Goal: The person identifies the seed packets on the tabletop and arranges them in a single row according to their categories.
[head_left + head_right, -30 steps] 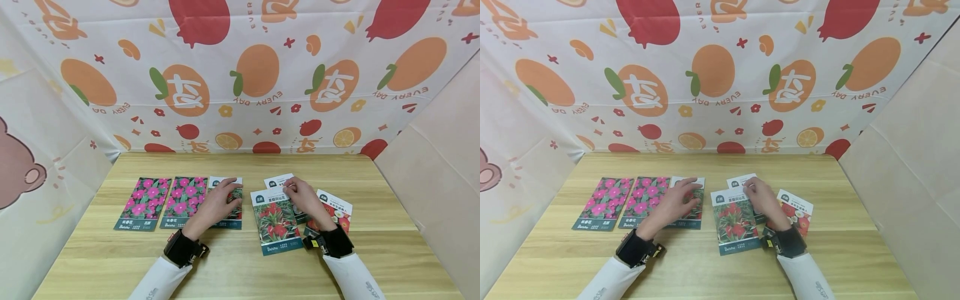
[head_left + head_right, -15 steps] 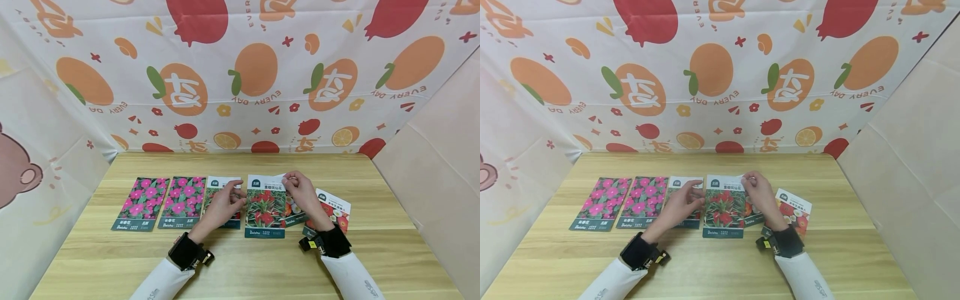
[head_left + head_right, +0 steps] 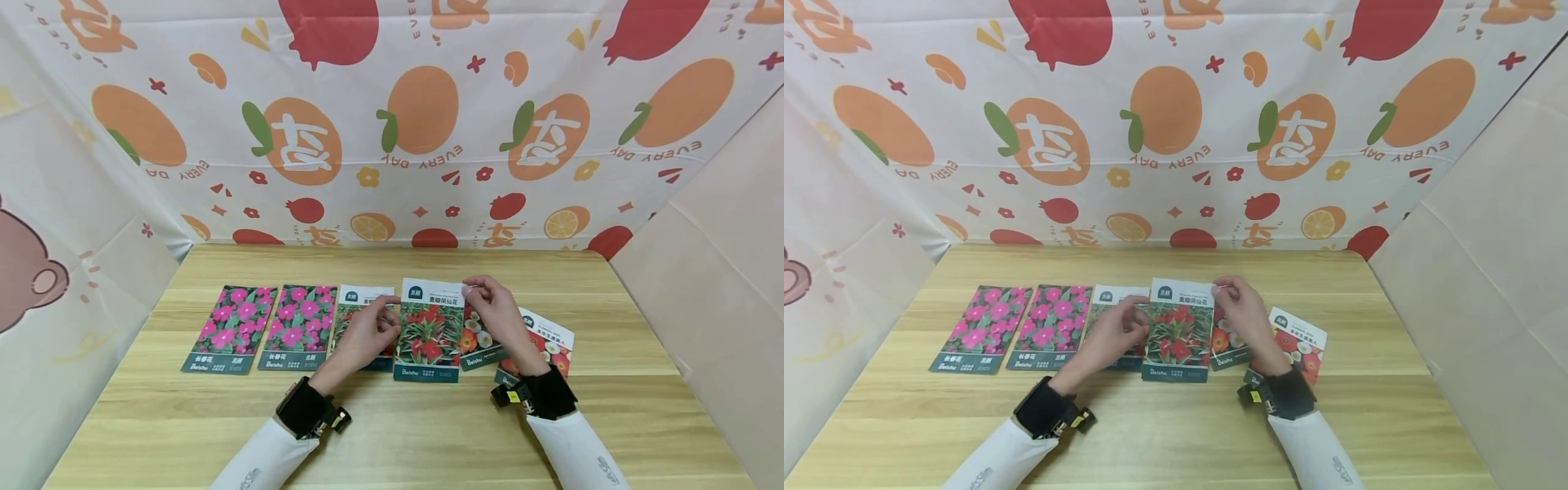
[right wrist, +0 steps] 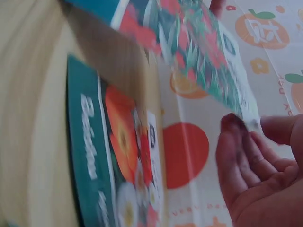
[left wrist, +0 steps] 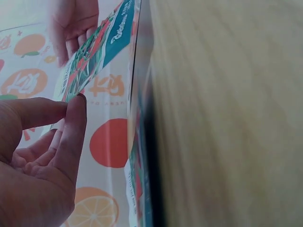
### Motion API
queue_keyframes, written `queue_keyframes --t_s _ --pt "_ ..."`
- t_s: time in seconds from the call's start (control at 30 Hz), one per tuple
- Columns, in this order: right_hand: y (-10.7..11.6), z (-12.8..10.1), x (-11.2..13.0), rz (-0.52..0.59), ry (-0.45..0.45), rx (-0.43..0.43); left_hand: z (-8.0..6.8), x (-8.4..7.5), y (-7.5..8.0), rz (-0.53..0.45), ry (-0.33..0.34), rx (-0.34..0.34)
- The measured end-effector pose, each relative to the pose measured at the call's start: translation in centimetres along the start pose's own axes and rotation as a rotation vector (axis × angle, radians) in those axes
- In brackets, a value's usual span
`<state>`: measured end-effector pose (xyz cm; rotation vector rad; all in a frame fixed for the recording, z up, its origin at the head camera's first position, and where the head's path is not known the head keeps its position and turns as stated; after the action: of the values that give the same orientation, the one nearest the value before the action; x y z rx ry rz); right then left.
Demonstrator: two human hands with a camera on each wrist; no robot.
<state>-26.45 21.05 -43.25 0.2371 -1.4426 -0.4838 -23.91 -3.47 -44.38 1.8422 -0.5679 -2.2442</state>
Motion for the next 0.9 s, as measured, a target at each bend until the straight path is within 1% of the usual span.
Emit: queue_keyframes --t_s 0.07,0.1,0.2,0.27,0.37,0.47,0.53,0.63,0.73,0.9 --pt "0.4 -0.1 0.3 -0.062 0.056 -0.003 0.1 0.1 0.4 0.010 0.003 -0.008" --pt "0.6 -0.1 0.3 -0.112 0.090 -0.005 0.2 0.1 0.6 0.010 0.005 -0.014" --pt "0.8 -0.1 0.8 -0.295 0.205 -0.001 0.5 0.1 1.7 0.016 0.007 -0.050" --pt "0.6 -0.1 0.9 -0.418 0.245 0.027 0.8 0.0 2.5 0.012 0.018 -0.074" --pt "0.0 -0.3 0.5 -0.585 0.277 0.111 1.1 0.0 3.5 0.007 0.036 -0.106" --pt "-0.5 -0.7 -0.5 -0.693 0.237 0.204 1.3 0.2 4.0 -0.002 0.058 -0.114" --pt "-0.7 -0.9 -1.2 -0.726 0.188 0.252 1.3 0.3 4.2 -0.013 0.068 -0.114" --pt "-0.6 -1.3 -1.8 -0.715 0.120 0.299 1.4 0.2 4.3 -0.032 0.075 -0.108" --pt "-0.5 -1.6 -2.1 -0.693 0.093 0.334 1.4 0.1 4.5 -0.038 0.075 -0.104" --pt "-0.3 -1.8 -2.7 -0.673 0.075 0.393 1.4 0.0 4.6 -0.039 0.061 -0.104"
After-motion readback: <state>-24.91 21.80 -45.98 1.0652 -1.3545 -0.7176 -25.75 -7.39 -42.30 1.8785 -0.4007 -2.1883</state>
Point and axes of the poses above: each hand's wrist, its own z-axis towards the middle knuckle, its own y-axis out of the back of the hand, x = y × z, the point moved 8 cm from there along z, towards the middle knuckle, and after that the axes turned 12 degrees about -x, right-handed, at the moved point
